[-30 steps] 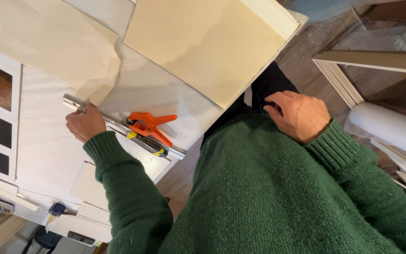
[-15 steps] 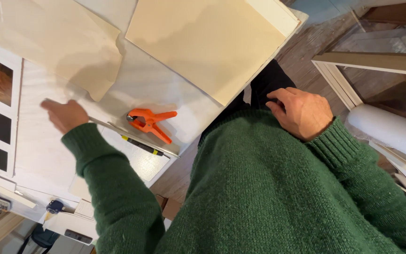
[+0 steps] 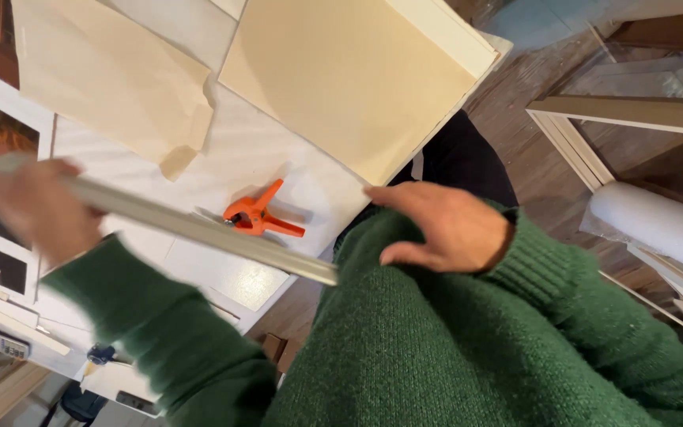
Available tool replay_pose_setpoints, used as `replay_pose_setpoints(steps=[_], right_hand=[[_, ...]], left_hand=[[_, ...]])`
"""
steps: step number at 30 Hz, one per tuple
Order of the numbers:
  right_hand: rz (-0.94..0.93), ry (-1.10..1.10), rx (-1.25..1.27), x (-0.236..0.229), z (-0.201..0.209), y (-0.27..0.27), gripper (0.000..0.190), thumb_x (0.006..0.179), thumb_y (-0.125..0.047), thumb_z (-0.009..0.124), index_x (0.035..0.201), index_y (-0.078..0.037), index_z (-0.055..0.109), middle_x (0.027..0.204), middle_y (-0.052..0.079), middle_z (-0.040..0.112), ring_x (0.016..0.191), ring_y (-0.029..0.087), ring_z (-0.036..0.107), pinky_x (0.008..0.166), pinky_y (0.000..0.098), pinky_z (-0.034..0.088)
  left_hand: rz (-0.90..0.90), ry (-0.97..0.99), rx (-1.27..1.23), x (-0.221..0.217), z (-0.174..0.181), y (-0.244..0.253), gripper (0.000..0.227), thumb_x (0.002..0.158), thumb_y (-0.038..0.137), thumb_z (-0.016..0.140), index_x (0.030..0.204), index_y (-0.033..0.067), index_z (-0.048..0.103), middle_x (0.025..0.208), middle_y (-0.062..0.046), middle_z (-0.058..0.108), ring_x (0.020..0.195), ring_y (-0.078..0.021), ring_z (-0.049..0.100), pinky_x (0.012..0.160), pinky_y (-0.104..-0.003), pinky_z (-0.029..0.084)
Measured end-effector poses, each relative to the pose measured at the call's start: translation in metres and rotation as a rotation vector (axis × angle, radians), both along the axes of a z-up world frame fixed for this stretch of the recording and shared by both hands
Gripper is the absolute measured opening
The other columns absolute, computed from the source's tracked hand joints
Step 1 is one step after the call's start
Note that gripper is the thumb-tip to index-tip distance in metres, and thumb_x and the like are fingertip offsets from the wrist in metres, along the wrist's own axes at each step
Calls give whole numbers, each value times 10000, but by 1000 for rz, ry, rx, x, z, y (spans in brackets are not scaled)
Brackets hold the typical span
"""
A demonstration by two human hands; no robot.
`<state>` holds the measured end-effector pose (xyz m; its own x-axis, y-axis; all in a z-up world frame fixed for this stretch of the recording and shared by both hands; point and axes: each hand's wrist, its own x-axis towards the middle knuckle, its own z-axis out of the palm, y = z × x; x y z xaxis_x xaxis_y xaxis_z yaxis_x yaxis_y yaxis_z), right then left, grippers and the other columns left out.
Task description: Cutting a paper mat for an art print using a ruler and a utility knife.
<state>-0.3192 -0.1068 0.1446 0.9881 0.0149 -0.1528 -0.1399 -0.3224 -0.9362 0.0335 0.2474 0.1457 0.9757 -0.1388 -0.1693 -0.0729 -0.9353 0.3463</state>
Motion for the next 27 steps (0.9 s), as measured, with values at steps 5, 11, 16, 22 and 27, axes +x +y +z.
replay_pose_setpoints(steps=[5,11,16,22,27], right_hand=[[6,54,107,0,-5,10,860,847,-476,756,1455,44,441,1184,216,673,982,358,704,807,439,571],[-68,190,306,-4,-7,-8,671,873,-355,747,1388,9,517,1162,159,718,945,288,752,807,403,599],[-290,348,93,2,-13,-9,326,967,-147,649,1270,-26,655,1016,149,748,857,273,747,743,381,604],[-854,398,710,-23,-62,-18,132,1046,-104,536,1110,9,562,990,103,748,827,134,753,709,285,642],[-937,438,690,-44,-104,-27,137,1045,-86,621,1117,30,633,941,117,703,806,152,706,717,287,616]], left_hand=[[351,336,-557,-26,-46,-117,535,941,83,448,1465,148,361,926,-75,638,740,-133,581,473,-290,461],[334,496,-361,-26,-48,-208,521,925,110,393,1435,77,296,870,-100,651,499,-145,459,369,-296,359],[217,474,-390,-7,-49,-237,657,913,91,423,1506,86,140,900,-47,685,402,-66,411,335,-216,339],[45,480,-786,26,-88,-236,323,1167,270,581,1170,-39,484,881,-46,524,478,-105,405,390,-280,313],[-81,545,-830,42,-103,-245,178,1140,138,559,1217,-22,565,923,-41,574,545,-113,513,463,-300,476]])
